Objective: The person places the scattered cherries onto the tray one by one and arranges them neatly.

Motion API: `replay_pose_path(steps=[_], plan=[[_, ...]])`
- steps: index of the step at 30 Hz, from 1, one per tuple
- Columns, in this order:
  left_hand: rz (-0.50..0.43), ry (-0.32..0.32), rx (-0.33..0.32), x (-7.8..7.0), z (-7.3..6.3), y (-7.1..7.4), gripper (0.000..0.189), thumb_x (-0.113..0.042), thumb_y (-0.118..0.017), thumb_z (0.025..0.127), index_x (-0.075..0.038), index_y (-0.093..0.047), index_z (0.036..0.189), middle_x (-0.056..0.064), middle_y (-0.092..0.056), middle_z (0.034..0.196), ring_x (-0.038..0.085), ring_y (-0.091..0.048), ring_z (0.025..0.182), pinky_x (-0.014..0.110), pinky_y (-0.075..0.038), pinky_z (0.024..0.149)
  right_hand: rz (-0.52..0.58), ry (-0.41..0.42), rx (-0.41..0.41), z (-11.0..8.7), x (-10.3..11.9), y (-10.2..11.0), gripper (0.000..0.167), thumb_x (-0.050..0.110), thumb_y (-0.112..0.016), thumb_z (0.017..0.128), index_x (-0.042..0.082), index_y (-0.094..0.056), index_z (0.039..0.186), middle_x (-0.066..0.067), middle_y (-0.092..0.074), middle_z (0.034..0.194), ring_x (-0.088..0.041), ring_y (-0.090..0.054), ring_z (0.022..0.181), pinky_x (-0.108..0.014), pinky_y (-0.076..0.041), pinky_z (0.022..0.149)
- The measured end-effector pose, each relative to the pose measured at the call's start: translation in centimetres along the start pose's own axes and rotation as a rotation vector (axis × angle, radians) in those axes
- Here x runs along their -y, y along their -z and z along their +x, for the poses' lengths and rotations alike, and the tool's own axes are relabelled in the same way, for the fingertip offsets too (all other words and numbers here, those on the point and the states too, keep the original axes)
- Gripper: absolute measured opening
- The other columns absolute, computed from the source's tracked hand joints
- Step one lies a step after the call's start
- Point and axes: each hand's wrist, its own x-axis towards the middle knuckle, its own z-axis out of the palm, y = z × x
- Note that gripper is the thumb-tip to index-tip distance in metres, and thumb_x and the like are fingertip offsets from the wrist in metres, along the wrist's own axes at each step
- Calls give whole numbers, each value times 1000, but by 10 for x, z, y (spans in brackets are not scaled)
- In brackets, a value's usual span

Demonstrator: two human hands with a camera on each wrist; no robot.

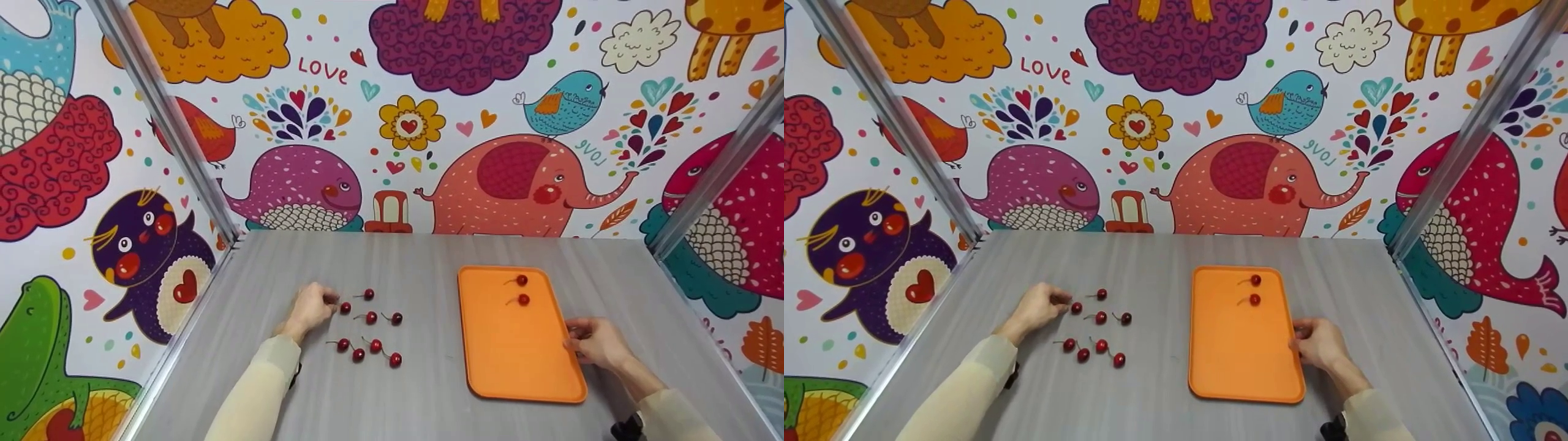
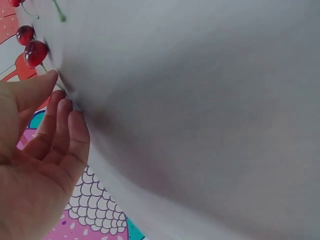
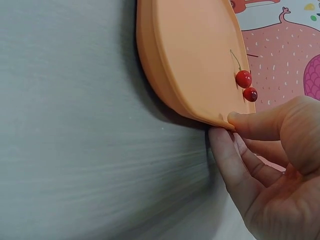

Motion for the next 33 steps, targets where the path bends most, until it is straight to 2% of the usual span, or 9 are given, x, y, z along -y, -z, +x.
replay_pose_path(steps=[1,4,6,8,16,25,33], plan=[[13,28,6,-10,-3,5,21,-1,-83,91,-6,-89,111,12,-87,105,30,-82,99,45,-66,89,2,-3,-2,0,0,0,46,-3,-74,101,-17,-63,143,-13,-73,101,-16,-70,87,-43,-71,77],[13,69,19,-22,-8,9,20,-3,-83,93,-6,-88,112,12,-87,109,33,-82,107,48,-65,97,2,-10,-4,0,0,0,46,-4,-74,101,-17,-63,144,-14,-73,102,-16,-69,87,-43,-71,77],[14,124,31,-38,-13,17,19,-4,-84,94,-7,-88,112,12,-87,113,36,-81,113,53,-64,103,-1,-10,-5,0,0,0,46,-3,-74,101,-17,-63,143,-14,-73,102,-16,-70,87,-43,-71,76],[25,142,35,-41,-15,16,17,-4,-82,96,-8,-89,111,10,-88,114,35,-81,116,54,-63,106,0,-6,-5,0,-1,0,46,-3,-74,101,-17,-63,143,-14,-73,101,-16,-70,86,-42,-70,75],[82,112,6,-40,-15,13,10,-7,-83,96,-14,-90,98,4,-88,101,27,-81,102,51,-64,94,18,43,4,-1,-4,0,49,-2,-77,100,-19,-62,143,-15,-73,100,-17,-72,83,-37,-69,68],[89,74,-5,-41,-17,13,9,-5,-81,97,-12,-86,94,5,-85,94,23,-76,88,48,-63,85,3,20,8,0,-3,0,50,-1,-77,100,-18,-62,145,-15,-73,102,-17,-71,86,-39,-70,72],[88,58,-13,-41,-18,12,10,-4,-80,97,-12,-84,91,5,-83,90,20,-72,82,45,-61,80,3,16,21,1,-3,0,49,0,-77,101,-18,-62,144,-14,-72,102,-18,-69,86,-40,-70,73]])
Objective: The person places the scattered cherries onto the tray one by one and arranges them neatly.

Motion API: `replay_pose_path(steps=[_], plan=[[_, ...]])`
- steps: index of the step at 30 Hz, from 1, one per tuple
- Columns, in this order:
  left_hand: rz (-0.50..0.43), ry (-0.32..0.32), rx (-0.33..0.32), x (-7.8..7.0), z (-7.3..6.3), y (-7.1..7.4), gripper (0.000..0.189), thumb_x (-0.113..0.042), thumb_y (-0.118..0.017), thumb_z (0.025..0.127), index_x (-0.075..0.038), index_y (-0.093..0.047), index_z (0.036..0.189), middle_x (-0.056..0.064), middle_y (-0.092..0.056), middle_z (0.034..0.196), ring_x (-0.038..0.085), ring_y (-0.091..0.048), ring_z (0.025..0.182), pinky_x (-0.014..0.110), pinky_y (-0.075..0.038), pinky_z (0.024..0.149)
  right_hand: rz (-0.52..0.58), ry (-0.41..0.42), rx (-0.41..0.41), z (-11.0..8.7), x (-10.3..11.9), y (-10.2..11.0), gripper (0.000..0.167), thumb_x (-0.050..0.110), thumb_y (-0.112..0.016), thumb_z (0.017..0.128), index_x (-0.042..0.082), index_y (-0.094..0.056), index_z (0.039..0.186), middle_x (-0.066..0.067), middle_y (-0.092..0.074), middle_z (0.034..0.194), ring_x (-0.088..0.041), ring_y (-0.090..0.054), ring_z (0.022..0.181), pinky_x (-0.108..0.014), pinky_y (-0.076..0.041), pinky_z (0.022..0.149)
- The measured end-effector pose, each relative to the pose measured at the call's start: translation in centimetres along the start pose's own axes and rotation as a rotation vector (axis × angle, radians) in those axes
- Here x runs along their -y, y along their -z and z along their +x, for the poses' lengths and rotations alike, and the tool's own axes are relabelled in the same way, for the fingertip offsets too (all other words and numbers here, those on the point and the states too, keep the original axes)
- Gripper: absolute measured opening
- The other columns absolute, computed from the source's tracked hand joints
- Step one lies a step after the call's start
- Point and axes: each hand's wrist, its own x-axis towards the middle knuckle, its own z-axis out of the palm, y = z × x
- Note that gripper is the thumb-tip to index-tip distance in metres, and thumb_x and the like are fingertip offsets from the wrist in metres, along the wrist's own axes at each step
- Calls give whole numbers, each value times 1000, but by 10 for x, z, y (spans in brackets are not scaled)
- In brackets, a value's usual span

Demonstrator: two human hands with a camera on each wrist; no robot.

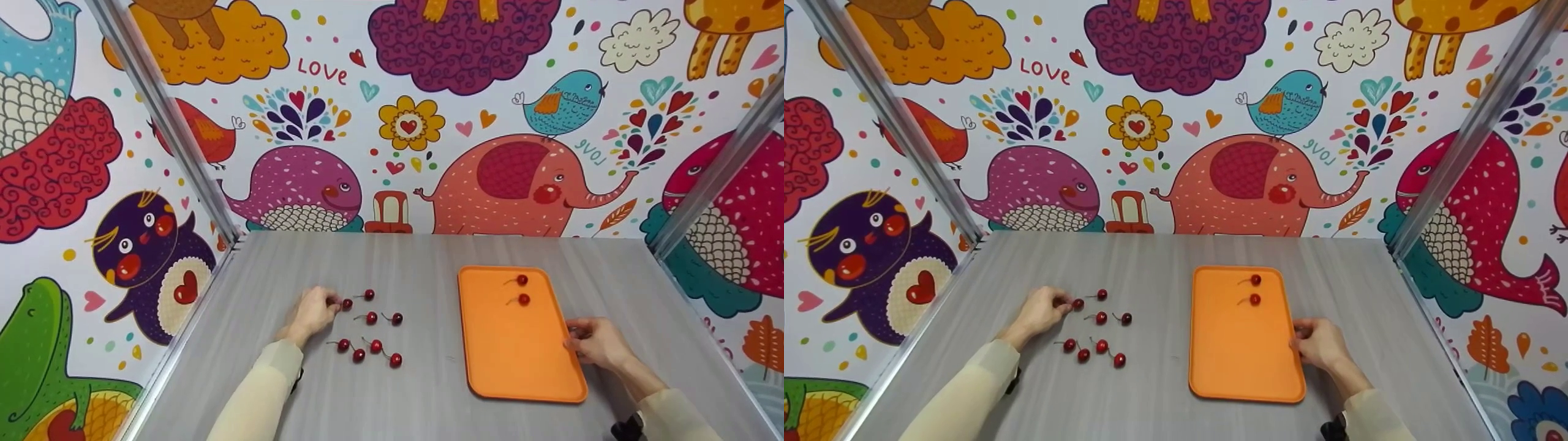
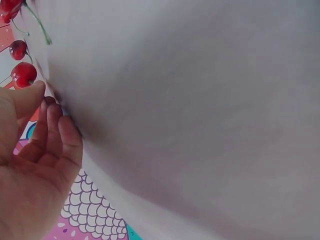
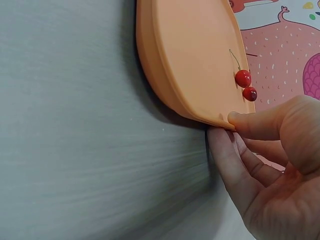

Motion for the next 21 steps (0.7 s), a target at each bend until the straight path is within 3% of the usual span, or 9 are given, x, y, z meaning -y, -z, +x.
replay_pose_path(steps=[8,21], plan=[[-16,-9,-3,-5,-1,4,15,-5,-79,98,-15,-81,87,0,-78,83,15,-65,76,41,-57,75,7,14,-3,0,0,0,48,-2,-75,101,-19,-62,143,-14,-73,100,-17,-71,85,-38,-70,72],[-25,-63,-16,-29,3,4,13,-4,-77,100,-12,-83,93,2,-80,85,14,-68,75,40,-60,75,1,19,-1,-1,1,0,46,-3,-72,101,-20,-62,142,-12,-74,97,-17,-71,85,-41,-70,74]])
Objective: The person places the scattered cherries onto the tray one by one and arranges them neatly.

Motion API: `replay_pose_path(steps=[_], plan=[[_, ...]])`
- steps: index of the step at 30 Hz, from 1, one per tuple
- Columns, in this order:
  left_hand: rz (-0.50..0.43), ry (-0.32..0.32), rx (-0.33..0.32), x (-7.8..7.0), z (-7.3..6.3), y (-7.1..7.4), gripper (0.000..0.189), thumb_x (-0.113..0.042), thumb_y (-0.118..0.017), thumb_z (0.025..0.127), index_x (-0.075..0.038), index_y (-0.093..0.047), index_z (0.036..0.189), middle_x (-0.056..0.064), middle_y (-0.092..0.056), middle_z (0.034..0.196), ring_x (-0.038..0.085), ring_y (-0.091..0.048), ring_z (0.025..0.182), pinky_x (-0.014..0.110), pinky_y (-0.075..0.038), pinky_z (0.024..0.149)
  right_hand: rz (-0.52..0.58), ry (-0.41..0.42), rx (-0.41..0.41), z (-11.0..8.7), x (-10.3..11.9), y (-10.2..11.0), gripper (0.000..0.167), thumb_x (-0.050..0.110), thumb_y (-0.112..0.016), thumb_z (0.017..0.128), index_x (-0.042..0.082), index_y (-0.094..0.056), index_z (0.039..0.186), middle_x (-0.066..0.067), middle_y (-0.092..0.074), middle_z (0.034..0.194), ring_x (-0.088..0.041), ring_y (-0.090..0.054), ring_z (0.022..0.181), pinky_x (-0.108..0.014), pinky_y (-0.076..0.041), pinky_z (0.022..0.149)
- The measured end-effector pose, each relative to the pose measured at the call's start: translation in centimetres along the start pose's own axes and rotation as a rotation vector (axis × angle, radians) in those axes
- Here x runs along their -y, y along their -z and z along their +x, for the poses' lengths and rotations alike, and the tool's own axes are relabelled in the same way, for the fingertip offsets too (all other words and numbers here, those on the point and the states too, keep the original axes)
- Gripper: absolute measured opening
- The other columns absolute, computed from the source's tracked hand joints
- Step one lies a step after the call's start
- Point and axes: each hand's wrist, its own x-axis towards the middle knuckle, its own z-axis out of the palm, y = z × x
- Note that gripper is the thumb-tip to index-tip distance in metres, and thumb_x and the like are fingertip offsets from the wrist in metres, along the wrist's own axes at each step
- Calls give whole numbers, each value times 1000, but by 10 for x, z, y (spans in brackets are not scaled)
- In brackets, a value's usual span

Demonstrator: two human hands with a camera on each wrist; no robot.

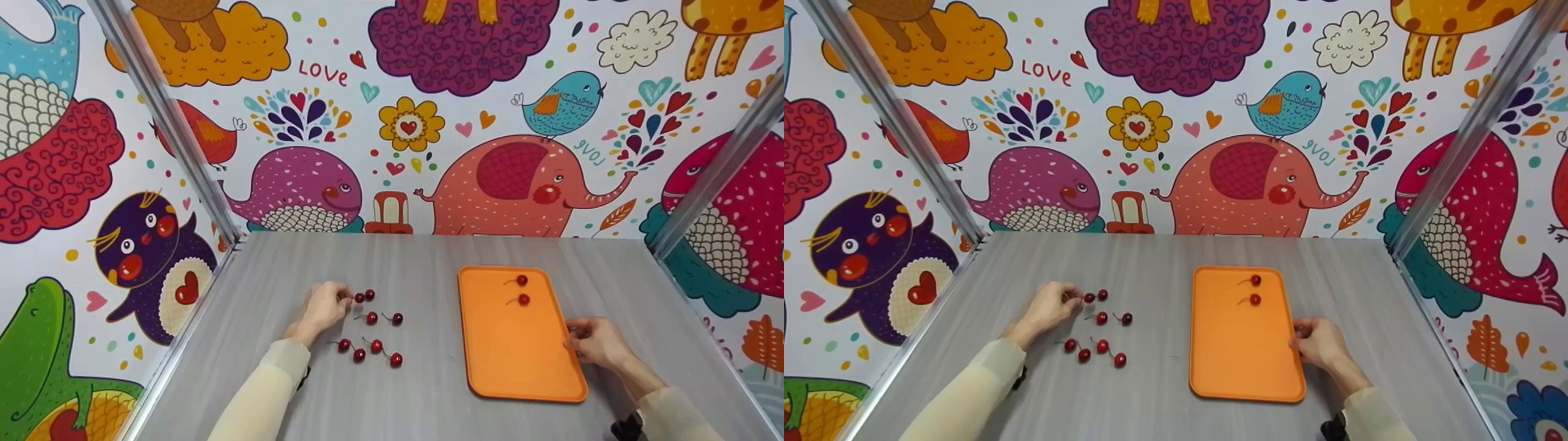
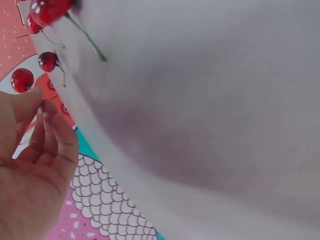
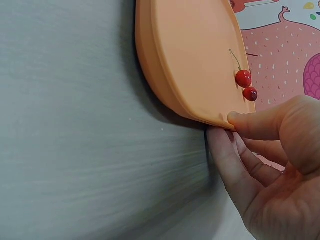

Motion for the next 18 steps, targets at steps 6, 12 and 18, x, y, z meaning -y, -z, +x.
replay_pose_path(steps=[6,12,18], plan=[[-21,-19,-2,-11,2,-3,13,-2,-77,100,-11,-84,93,3,-80,85,14,-68,75,38,-60,73,8,-16,-4,1,-1,-1,46,-3,-72,101,-19,-62,143,-13,-73,99,-17,-71,85,-41,-70,74],[-30,-53,-2,-22,5,-7,10,-1,-77,100,-7,-83,94,6,-81,86,16,-70,77,40,-62,75,7,-30,5,2,-2,-1,46,-3,-72,102,-18,-61,144,-13,-73,100,-17,-70,86,-41,-70,76],[-51,-85,9,-35,10,-9,10,-2,-77,100,-7,-84,95,9,-84,93,21,-74,84,45,-64,81,1,6,-3,1,-2,0,48,-1,-75,101,-18,-63,144,-13,-73,100,-17,-72,86,-40,-70,73]])
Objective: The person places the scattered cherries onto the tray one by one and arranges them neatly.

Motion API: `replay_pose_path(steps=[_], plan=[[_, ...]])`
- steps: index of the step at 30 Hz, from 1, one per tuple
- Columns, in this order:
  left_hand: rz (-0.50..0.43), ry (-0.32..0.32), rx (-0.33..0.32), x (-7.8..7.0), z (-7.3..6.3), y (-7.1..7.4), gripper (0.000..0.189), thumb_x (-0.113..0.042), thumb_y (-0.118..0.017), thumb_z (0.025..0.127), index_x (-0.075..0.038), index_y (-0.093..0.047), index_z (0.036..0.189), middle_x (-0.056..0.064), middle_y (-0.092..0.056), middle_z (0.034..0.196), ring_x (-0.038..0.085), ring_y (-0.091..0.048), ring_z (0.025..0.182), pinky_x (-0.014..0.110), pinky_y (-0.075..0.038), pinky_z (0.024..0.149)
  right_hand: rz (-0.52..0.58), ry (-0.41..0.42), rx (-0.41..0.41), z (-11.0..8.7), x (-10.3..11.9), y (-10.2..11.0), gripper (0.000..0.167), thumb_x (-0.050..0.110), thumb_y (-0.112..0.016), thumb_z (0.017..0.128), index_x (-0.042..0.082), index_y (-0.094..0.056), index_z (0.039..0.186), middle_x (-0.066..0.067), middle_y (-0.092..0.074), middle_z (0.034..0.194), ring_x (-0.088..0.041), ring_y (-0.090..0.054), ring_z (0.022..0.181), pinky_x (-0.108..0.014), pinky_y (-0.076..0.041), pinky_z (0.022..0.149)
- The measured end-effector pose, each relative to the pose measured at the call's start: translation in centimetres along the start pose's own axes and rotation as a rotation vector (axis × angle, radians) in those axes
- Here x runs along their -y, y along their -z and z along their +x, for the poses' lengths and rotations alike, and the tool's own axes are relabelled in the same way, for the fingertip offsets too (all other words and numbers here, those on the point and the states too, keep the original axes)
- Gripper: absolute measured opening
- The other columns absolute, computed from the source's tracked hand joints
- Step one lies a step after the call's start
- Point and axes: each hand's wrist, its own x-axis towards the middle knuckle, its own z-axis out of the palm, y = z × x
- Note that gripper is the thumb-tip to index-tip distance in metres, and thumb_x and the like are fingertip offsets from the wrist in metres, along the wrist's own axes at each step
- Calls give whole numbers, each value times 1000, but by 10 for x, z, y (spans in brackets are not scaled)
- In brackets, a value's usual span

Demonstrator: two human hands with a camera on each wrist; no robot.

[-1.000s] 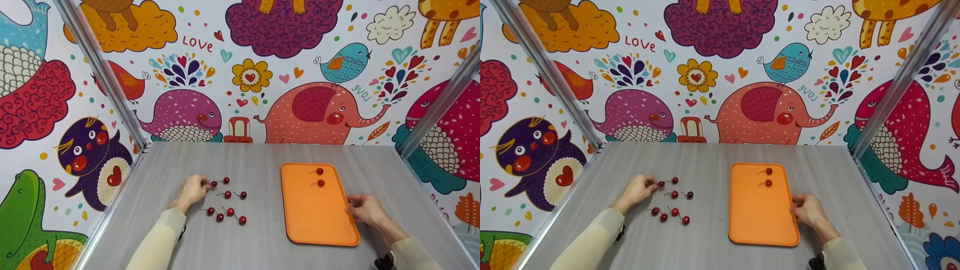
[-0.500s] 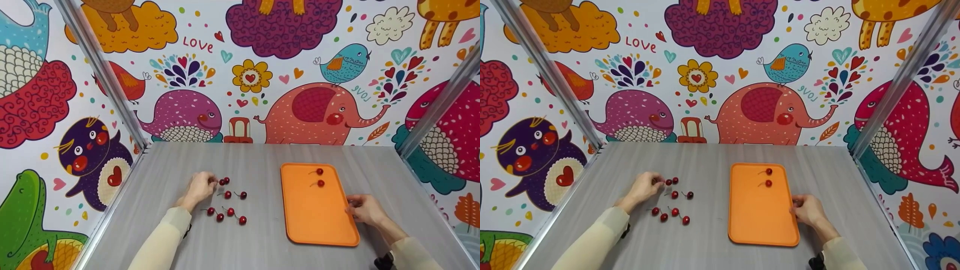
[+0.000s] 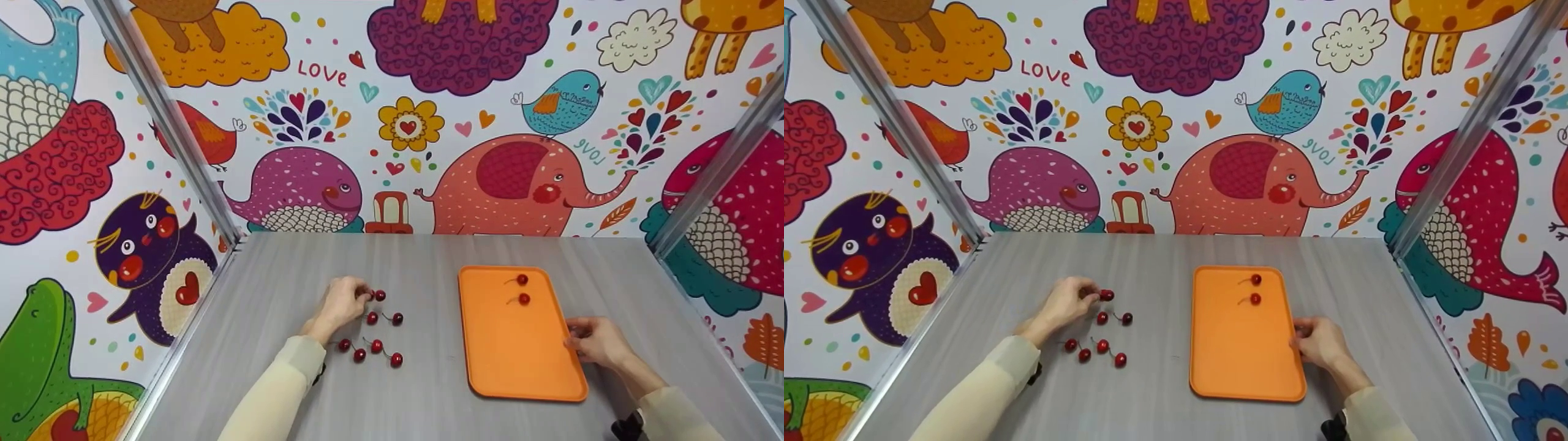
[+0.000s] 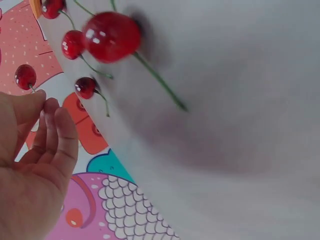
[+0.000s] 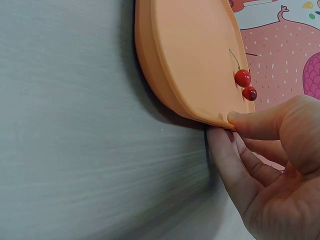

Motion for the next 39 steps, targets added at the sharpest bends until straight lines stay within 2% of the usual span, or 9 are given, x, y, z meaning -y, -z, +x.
replay_pose_path(steps=[6,13,23,25,32,39], plan=[[-47,-34,13,-11,5,-6,9,-3,-77,100,-4,-85,99,8,-84,94,18,-72,82,42,-63,80,-1,10,4,-1,1,1,48,1,-77,100,-18,-64,142,-14,-74,100,-17,-73,86,-40,-70,72],[-83,-89,1,-23,10,-14,8,-1,-78,98,-3,-85,96,11,-84,91,22,-75,82,43,-64,79,-7,1,-4,-2,2,1,47,0,-75,100,-17,-64,143,-12,-74,100,-17,-72,87,-40,-70,73],[-123,-72,58,-47,17,-22,10,-9,-76,103,-6,-86,101,7,-84,96,11,-64,77,33,-58,74,-2,-2,7,-1,1,1,46,-2,-74,101,-18,-64,143,-13,-75,100,-18,-72,87,-42,-70,75],[-128,-70,70,-52,18,-25,10,-10,-76,104,-7,-86,101,6,-84,97,11,-64,79,33,-59,75,-1,-11,6,-1,1,0,46,-2,-74,101,-18,-63,143,-13,-74,100,-18,-71,87,-42,-70,75],[-123,-122,67,-66,24,-37,11,-11,-77,104,-8,-87,103,6,-85,96,12,-70,79,34,-61,76,18,-11,-8,-1,1,-2,46,-7,-73,100,-20,-61,143,-15,-74,98,-18,-72,85,-43,-71,74],[-116,-114,110,-84,27,-48,12,-13,-76,106,-9,-87,106,6,-86,102,13,-71,85,33,-62,80,10,-45,9,0,3,0,47,-6,-70,102,-18,-60,147,-13,-72,100,-18,-70,88,-44,-71,80]])
